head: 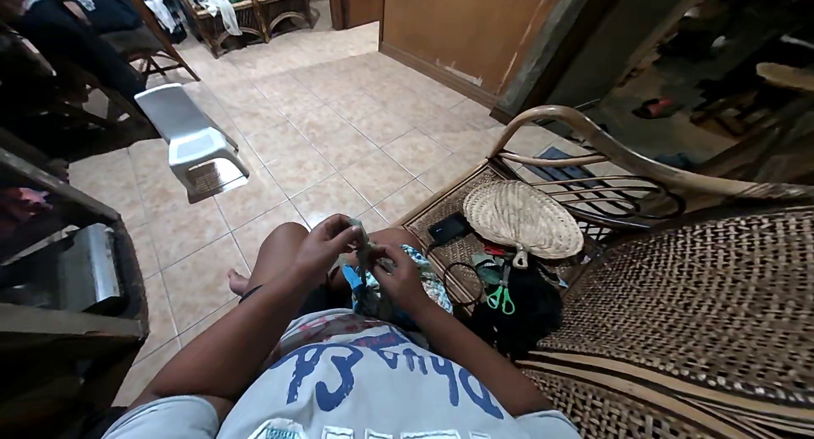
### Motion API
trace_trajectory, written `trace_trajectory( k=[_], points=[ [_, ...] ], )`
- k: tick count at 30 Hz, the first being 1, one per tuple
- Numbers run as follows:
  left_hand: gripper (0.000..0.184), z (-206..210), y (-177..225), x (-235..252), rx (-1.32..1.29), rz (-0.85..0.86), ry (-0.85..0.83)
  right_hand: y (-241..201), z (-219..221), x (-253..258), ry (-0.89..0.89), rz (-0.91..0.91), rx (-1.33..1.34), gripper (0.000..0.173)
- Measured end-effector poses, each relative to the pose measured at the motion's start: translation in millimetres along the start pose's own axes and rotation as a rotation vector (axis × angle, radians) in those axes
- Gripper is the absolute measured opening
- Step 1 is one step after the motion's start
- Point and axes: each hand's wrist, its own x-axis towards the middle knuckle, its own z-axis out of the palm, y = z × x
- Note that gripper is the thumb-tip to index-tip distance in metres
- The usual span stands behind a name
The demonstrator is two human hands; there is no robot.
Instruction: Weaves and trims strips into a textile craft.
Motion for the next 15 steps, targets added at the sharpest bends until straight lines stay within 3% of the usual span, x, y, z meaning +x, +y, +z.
trace_trajectory(
  k=[2, 6, 11, 13, 15],
  points=[
    [0.011, 0.6, -0.6, -0.3, -0.042, -0.014, 0.008, -1.1, -0.6, 1.2, 0.026, -0.035, -0.015, 0.019],
    [0.011, 3.9, 2.6, -0.9, -0.156, -0.049, 0.052, -0.2, -1.0, -0.5, 0.084, -0.113, -0.1, 0.036],
    [0.012, 2.6, 4.9, 0.7, -0.216, -0.113, 0.056, -0.7, -2.7, 0.4, 0.131, -0.138, -0.068, 0.017],
    [0.014, -3.2, -2.7, 4.9, -0.197, -0.09, 0.056, -7.1, -8.4, 1.5, 0.084, -0.038, 0.067, 0.018],
    [0.013, -5.6, -6.2, 7.0, -0.183, -0.084, 0.073, -19.1, -16.9, 3.8, -0.006, 0.176, 0.257, 0.019]
  ],
)
